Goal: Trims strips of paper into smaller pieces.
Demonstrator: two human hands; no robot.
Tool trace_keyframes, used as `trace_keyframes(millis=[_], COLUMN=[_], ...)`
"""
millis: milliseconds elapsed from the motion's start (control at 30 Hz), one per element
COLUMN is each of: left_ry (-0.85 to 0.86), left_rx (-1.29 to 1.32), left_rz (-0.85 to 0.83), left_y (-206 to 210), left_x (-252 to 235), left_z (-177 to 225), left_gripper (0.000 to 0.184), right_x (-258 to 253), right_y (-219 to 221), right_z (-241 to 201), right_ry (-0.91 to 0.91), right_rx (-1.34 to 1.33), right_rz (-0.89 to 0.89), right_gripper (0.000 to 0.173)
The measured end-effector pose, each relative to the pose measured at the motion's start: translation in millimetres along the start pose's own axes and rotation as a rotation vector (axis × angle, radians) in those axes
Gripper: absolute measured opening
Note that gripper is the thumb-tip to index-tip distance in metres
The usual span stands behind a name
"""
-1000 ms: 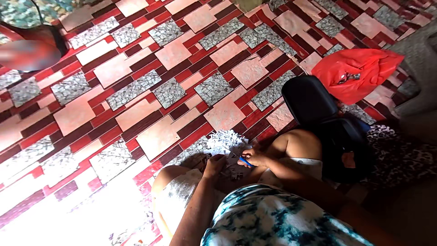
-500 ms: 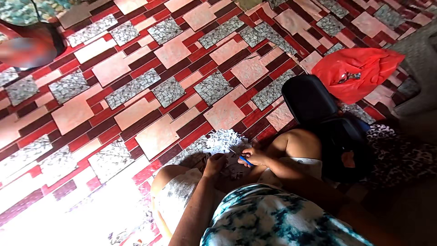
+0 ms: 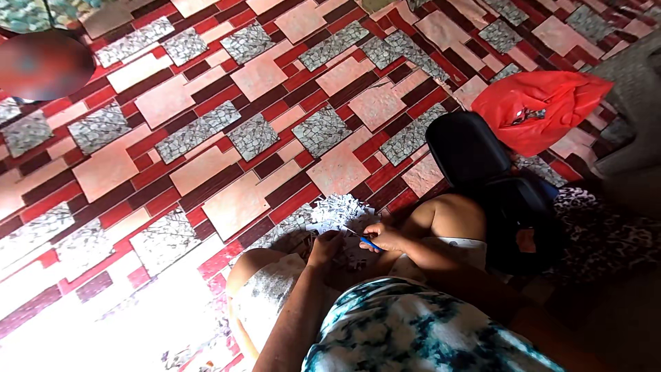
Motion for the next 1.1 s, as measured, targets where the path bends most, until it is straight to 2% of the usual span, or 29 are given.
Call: trace_keyframes(millis=[267, 667, 833, 1100], left_ry=[0.007, 0.027, 0.006, 0.036], left_rx=[0.027, -0.053, 0.008, 0.017], left_rz=[0.020, -0.010, 0.025, 0.001], left_y=[-2.6, 0.6, -1.6, 1.4], left_x=[-0.9, -2.8, -1.5, -3.0], left_z=[-0.8, -1.5, -1.3, -0.6], left_gripper=[0.014, 0.017, 0.015, 0.011], right_x=[1.4, -0.8, 1.4, -0.1], right_y=[1.3, 0.7, 1.6, 5.4], right_z=[2.0, 3.2, 3.2, 2.6], right_ry=[0.107, 0.008, 0.107, 0.061], right_rx=[-0.012, 0.001, -0.027, -0.025], right_rz=[-0.022, -0.008, -0.025, -0.056], right_gripper=[0.037, 0.032, 0.035, 0.034])
Point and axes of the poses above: each hand's wrist, its own x-axis away from the middle knuckle, its own y-axis out of the palm, z = x × y, the point moved 8 cm from there along -x, towards the middle knuckle, and after that the axes turned 7 degrees about -x, right-handed, at the moved point
